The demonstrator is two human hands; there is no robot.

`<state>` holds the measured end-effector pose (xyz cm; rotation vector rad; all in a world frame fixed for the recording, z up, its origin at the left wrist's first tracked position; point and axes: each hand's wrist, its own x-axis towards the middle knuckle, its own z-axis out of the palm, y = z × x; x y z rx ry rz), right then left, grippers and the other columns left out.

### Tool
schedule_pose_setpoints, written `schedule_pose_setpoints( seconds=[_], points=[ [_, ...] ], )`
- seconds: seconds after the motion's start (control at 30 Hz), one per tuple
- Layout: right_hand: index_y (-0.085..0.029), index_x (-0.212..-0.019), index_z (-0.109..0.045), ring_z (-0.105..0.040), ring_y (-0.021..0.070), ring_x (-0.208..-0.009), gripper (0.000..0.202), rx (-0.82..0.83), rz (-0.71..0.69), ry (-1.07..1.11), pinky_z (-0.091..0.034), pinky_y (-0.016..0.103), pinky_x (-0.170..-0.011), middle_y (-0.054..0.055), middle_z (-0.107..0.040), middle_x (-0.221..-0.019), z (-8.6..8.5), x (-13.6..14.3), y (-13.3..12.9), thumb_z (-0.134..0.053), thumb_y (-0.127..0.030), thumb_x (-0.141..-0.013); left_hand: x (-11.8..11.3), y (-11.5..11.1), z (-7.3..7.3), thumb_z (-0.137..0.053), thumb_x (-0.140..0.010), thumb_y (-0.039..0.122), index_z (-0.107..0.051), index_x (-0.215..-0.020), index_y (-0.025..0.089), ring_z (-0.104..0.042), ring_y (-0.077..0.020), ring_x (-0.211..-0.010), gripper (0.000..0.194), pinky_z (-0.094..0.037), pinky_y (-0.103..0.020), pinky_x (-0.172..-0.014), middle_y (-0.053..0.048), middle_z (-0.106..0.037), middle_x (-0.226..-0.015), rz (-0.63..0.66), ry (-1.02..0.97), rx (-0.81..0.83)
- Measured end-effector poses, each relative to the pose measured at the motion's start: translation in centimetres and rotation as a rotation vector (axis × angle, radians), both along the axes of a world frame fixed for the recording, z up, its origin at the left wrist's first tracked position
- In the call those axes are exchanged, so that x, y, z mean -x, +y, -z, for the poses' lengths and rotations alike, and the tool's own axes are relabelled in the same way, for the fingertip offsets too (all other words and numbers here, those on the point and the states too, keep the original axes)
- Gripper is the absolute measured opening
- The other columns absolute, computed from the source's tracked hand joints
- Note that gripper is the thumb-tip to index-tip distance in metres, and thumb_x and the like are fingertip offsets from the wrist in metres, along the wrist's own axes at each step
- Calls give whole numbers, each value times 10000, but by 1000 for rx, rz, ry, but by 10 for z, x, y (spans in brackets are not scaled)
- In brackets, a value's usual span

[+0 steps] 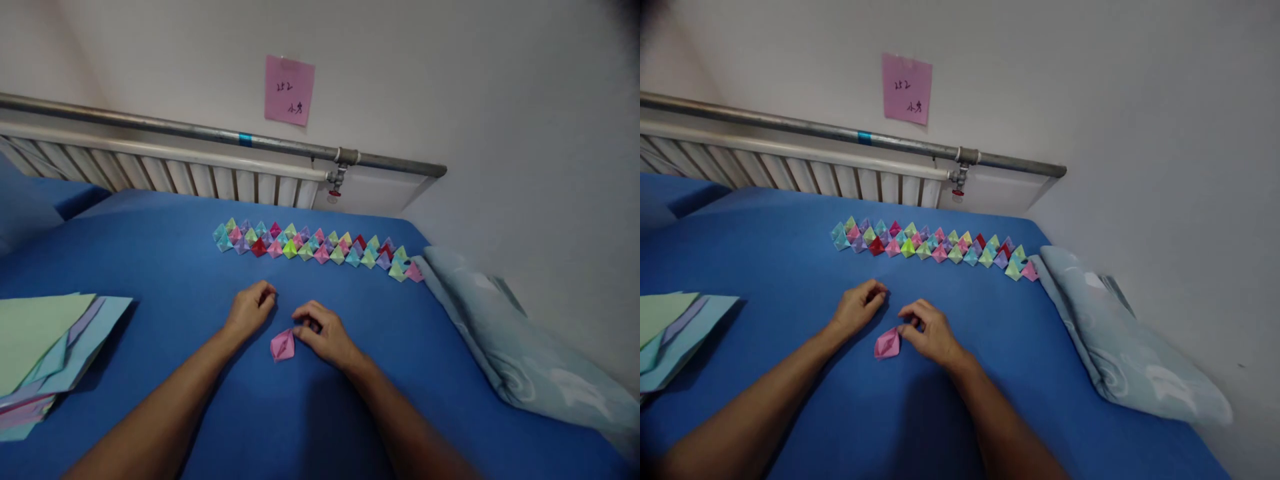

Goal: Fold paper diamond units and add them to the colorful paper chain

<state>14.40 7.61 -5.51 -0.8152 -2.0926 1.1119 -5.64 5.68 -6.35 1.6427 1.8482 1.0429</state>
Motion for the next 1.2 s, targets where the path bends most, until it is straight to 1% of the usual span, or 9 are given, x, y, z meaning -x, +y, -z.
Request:
schedule_pose_setpoints(
  seconds=[0.17, 0.33, 0.57, 0.73, 0.83, 0.93, 1.0, 1.07, 1.2],
  points=[
    [-194, -805, -654, -528, 104, -659, 93, -132, 1, -69, -413, 223, -647, -15, -577, -744, 4, 10, -10, -624, -122, -754, 2, -2, 7, -458, -799, 367, -638, -817, 210, -638, -176, -688, 240, -480, -293, -669, -20, -701, -760, 50, -37, -65],
    [-192, -761, -642, -523, 95, -643, 122, -138, 23, -52, -420, 198, -634, -20, -570, -722, 5, 8, -10, -592, -81, -745, 6, -4, 7, -496, -781, 466, -659, -815, 220, -660, -186, -692, 297, -502, -287, -654, -12, -721, -768, 60, -86, -33],
    [-187, -803, -650, -554, 109, -658, 169, -207, 209, -60, -443, 216, -634, 8, -600, -767, -13, -32, 13, -511, -93, -782, -8, -19, -2, -525, -780, 512, -682, -838, 232, -673, -188, -684, 327, -521, -272, -627, -12, -737, -780, 141, -88, 18],
    [-207, -816, -659, -592, 149, -763, 243, -284, 279, -79, -469, 273, -735, 29, -633, -820, -28, -57, 30, -457, -86, -754, -11, -22, -8, -509, -793, 478, -676, -820, 241, -654, -177, -631, 291, -529, -280, -617, -7, -727, -753, 168, -46, 28],
    [-213, -957, -662, -575, 156, -778, 284, -295, 436, -39, -475, 293, -745, 46, -631, -942, -36, -66, 33, -489, -122, -751, -9, -21, -8, -506, -796, 472, -672, -824, 239, -659, -183, -644, 288, -528, -279, -604, -13, -729, -762, 168, -42, 32],
    [-201, -882, -643, -539, 140, -697, 174, -277, 626, -23, -448, 263, -663, 28, -607, -832, -47, -75, 27, -506, -161, -784, -7, -22, -6, -508, -800, 469, -675, -837, 234, -662, -183, -650, 291, -525, -277, -600, -17, -727, -773, 177, -38, 31],
    [-199, -777, -621, -507, 122, -628, 111, -219, 582, -84, -413, 241, -608, -2, -572, -720, -52, -81, 21, -518, -161, -789, -7, -22, -5, -509, -800, 470, -676, -840, 234, -656, -179, -634, 292, -520, -273, -586, -14, -723, -764, 177, -35, 28],
    [-197, -748, -622, -490, 106, -598, 102, -159, 421, -183, -390, 228, -594, -22, -551, -679, -54, -84, 14, -543, -139, -775, -7, -22, -4, -510, -797, 471, -677, -842, 235, -659, -179, -639, 292, -519, -270, -585, -14, -724, -770, 180, -37, 26],
    [-196, -850, -653, -507, 106, -657, 140, -181, 218, -390, -374, 227, -635, -19, -564, -732, -47, -83, 8, -579, -104, -775, -7, -21, -4, -516, -797, 468, -679, -848, 238, -674, -186, -673, 286, -531, -274, -616, -17, -734, -794, 183, -41, 15]
  ],
)
